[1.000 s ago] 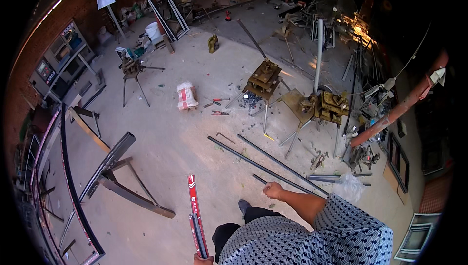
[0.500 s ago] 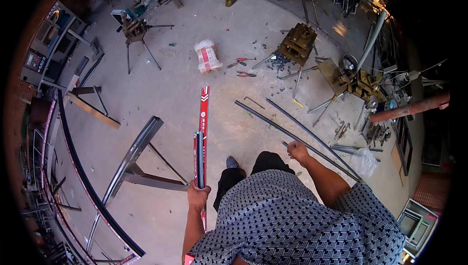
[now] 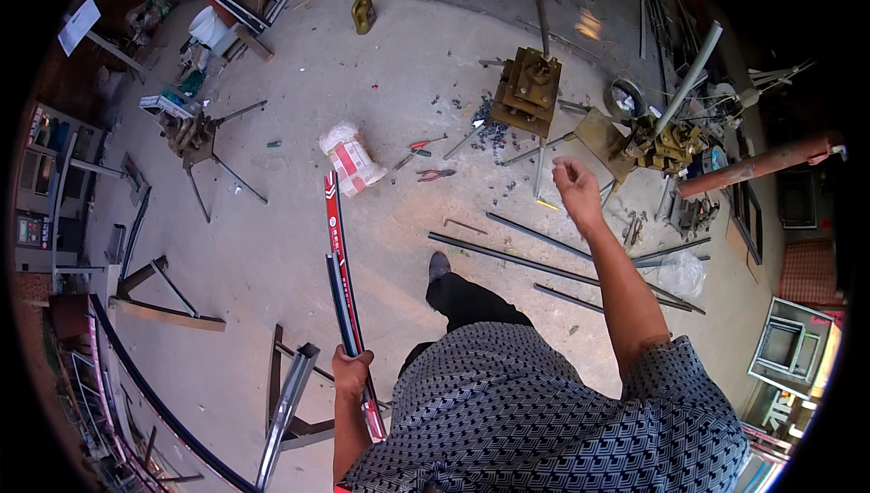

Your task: The person measures a long metal profile using a tape measure and marks it with a pen. They then place the profile into a miter saw and cut it. After cutting, they inspect the piece and place it on the floor with other cut pieces.

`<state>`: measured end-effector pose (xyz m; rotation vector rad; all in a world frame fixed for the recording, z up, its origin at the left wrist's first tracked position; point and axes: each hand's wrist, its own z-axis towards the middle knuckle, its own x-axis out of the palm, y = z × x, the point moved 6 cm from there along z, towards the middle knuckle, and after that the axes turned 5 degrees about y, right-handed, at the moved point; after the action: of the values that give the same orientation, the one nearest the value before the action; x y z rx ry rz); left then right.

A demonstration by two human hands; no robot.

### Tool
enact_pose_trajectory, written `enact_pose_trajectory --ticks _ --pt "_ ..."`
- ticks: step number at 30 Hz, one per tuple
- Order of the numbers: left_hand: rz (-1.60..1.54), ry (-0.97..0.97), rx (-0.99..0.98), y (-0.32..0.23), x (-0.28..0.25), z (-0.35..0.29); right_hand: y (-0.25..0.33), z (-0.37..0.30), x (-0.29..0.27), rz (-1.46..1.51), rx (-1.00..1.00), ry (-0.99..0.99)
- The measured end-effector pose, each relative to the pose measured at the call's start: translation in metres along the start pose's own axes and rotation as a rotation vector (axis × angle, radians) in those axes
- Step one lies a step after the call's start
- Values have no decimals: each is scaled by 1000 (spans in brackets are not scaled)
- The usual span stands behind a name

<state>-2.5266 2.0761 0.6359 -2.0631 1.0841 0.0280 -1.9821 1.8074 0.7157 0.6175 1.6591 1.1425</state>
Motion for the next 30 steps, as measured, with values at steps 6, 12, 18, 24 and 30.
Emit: enact_pose_trajectory --ticks 6,12,18,24,30 --pt "145 -3 9 -88 -24 79 167 149 -11 71 -322 -277" --pt "216 67 10 -187 -23 172 234 255 -6 -147 -481 -393" --pt "273 216 -3 -270 8 305 242 311 -14 -465 -457 -502" --pt "295 298 -50 -336 67 455 206 350 -4 -137 -6 -263" --pt "260 359 -147 -372 163 638 222 335 -17 -290 -76 -456"
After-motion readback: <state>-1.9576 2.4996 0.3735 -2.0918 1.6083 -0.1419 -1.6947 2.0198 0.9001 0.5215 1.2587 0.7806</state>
